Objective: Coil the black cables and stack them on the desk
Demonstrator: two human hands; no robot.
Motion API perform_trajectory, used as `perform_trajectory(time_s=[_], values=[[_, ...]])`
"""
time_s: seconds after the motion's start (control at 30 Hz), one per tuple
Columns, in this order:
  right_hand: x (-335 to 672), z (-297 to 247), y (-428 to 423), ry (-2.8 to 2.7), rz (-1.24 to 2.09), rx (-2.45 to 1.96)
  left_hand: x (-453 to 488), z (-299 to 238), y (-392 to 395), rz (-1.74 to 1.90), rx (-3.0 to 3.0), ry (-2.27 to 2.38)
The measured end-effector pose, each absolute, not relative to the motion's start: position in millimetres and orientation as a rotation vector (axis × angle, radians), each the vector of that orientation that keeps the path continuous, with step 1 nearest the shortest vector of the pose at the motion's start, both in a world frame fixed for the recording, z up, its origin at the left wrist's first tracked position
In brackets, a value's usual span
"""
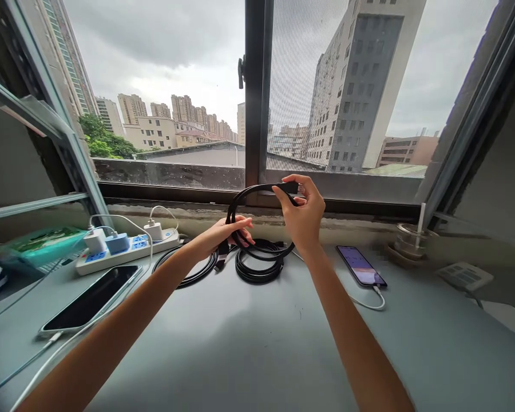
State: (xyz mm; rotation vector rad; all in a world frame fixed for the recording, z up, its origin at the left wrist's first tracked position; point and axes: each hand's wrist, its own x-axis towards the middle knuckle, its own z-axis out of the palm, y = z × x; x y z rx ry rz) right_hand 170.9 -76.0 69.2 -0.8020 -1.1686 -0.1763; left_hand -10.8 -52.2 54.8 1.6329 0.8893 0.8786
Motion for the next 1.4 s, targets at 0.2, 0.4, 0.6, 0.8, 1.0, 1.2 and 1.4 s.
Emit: perform_trajectory(time_s=[0.2, 0.4, 0.6, 0.8, 1.0, 1.2, 1.4], values=[[185, 48, -51, -1.321, 0.047, -1.070, -9, 37, -36, 0.984, 1.551, 1.065], [203, 18, -28, -1.510, 0.340, -1.380, -14, 17, -17, 0.965, 1.481, 1.164], [220, -13, -15, -1.513, 0.681, -1.541, -9, 5, -16, 0.744, 1.533, 1.230], [225, -44, -5, -1.503, 0.897, -1.627, -4, -22, -13, 0.637, 1.598, 1.348], [219, -60, 3, -1.582, 0.883, -1.574, -11, -26, 0, 0.720, 1.714, 1.406], [209, -73, 13, -1.661, 0.690, -1.457, -15, -32, 5, 0.775, 1.951, 1.602], [208, -85, 16, -1.679, 0.490, -1.373, -14, -39, 1, 0.685, 2.183, 1.754]])
